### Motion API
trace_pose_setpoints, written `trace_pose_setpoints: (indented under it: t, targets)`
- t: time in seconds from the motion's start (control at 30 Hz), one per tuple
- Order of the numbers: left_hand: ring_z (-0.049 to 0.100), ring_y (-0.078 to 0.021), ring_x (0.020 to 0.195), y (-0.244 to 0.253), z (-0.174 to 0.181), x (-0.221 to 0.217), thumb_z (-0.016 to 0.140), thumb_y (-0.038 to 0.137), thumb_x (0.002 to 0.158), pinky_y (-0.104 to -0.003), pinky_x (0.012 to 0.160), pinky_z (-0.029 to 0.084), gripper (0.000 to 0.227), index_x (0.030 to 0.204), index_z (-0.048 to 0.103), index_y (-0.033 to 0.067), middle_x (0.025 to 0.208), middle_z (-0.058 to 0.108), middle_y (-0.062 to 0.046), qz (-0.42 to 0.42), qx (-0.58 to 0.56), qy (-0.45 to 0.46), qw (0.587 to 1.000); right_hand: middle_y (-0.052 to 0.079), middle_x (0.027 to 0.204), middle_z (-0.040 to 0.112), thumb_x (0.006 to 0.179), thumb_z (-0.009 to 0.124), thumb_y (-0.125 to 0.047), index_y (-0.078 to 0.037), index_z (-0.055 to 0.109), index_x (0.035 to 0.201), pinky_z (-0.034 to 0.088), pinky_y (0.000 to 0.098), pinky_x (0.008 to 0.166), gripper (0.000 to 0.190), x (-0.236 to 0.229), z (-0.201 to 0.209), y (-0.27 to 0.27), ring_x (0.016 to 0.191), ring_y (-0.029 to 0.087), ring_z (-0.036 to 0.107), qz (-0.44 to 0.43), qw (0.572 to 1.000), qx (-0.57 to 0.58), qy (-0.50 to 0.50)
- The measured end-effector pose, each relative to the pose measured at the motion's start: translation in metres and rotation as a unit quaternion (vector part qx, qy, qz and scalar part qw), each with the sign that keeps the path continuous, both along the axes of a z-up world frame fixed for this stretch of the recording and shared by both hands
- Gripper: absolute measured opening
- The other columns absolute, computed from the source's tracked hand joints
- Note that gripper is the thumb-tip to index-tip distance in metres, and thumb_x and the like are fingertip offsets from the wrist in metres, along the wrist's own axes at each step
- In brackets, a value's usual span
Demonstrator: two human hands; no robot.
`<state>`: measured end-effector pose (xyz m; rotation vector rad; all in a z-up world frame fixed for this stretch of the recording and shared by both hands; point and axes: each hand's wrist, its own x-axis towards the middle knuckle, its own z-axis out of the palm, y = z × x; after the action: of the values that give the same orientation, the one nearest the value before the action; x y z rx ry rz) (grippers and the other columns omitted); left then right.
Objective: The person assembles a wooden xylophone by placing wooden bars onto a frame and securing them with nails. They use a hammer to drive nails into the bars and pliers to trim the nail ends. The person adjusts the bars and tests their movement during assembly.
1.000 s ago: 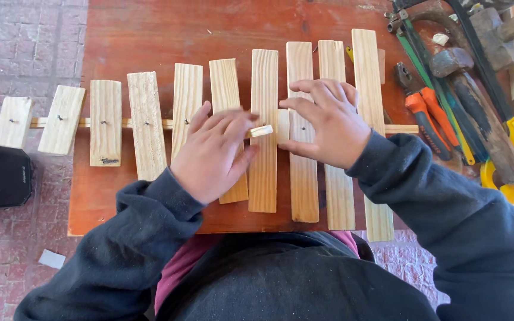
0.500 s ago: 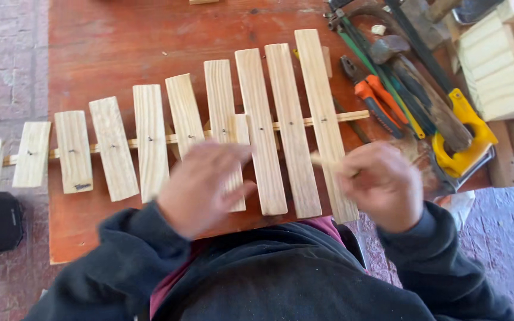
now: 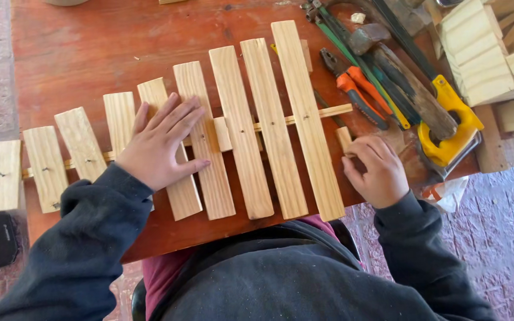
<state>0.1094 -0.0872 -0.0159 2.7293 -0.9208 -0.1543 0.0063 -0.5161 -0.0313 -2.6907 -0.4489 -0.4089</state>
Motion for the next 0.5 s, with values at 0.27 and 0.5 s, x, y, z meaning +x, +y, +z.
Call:
trace_pose_setpoints:
  t: [0.27,0.5]
  targets:
    - [0.017,-0.0234,0.159,0.001,-0.004,0.000,0.059,0.068,0.083,-0.051,0.126,0.002,0.096,0.163,0.031,0.0211,0.171,0.027,0.002,0.002,-0.013,-0.013,1.000,0.013,0.106,0.066,0.099,0.065,-0.008,-0.003,0.069,0.095,0.044,0.0478,0.092,0.008,0.017,0.037,-0.035,0.099,0.031,0.061,-0.027,0.997,-0.003,-0.065]
    - [0.024,-0.0215,0.158,-0.001,-0.014,0.005,0.062,0.067,0.080,-0.051,0.126,0.008,0.095,0.160,0.037,0.0228,0.169,0.034,0.002,0.008,-0.014,-0.034,0.999,0.025,0.110,0.065,0.096,0.072,-0.028,-0.001,0.062,0.127,0.049,0.0511,0.090,0.042,0.135,0.008,-0.106,0.100,0.044,0.062,-0.131,0.981,-0.142,0.026]
